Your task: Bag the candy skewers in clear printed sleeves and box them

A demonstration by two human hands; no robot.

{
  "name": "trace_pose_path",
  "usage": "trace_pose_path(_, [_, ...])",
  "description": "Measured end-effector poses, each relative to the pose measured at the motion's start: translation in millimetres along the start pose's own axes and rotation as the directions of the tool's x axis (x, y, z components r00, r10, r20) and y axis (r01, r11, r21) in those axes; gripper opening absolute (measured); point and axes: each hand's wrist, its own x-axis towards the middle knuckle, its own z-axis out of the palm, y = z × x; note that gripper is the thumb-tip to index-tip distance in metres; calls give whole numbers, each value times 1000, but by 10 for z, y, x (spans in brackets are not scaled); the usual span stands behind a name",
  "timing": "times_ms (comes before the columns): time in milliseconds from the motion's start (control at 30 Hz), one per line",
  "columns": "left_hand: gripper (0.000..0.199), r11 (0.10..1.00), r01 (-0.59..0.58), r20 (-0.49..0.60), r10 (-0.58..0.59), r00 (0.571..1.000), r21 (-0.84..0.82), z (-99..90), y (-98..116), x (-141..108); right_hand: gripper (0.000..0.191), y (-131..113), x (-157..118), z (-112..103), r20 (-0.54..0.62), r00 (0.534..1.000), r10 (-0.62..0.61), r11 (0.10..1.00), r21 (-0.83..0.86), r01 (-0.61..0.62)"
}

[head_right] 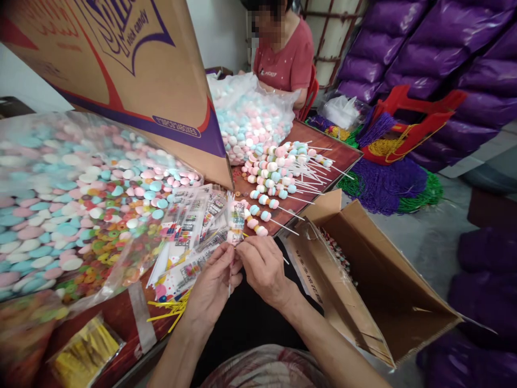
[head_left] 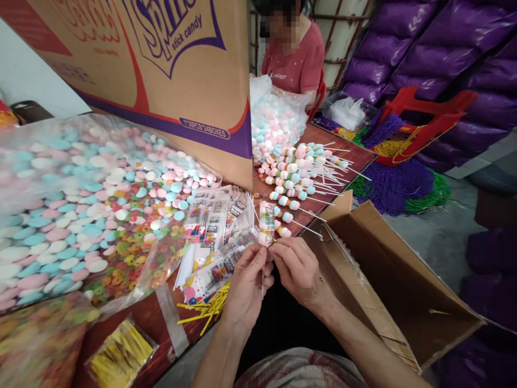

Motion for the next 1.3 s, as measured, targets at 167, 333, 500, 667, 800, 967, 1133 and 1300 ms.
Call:
trace_pose_path(167, [31, 999, -28, 100, 23, 995, 47, -22, -2, 78, 17, -171, -14, 61, 59, 951, 304, 946, 98, -308])
trace_pose_path(333, [50, 963, -211, 235, 169, 957, 167, 14, 186, -12, 20, -224, 88, -110, 244, 811, 532, 707, 399, -583])
trace_pose_path(500, [40, 849, -312, 178, 259, 949, 426, 49, 114, -77, 15, -232, 136, -229, 129, 852, 507, 776, 361, -517])
trace_pose_path(667, [26, 927, -224, 280, 138, 950, 302, 60, 44, -26, 21, -220, -19, -282, 266, 751, 605, 599, 469, -648])
trace_pose_path(800, [15, 800, -344, 300, 216, 929, 492, 95, 25, -25, 27, -185, -178, -349, 479, 575, 663, 276, 558, -782])
trace_pose_path(967, [10, 547, -550, 435, 338, 835, 631, 2, 361, 168, 28, 67, -424, -533, 372, 425, 825, 135, 600, -788])
trace_pose_path(1133, [17, 195, -276, -9, 831, 556, 941, -446, 1137, 512, 20, 801, -675, -920, 35, 333, 942, 210, 714, -668])
trace_pose_path(1300, [29, -20, 155, -74, 816, 573, 988, -778, 1405, 706, 19, 864, -621, -868, 73, 312, 947, 171, 708, -685])
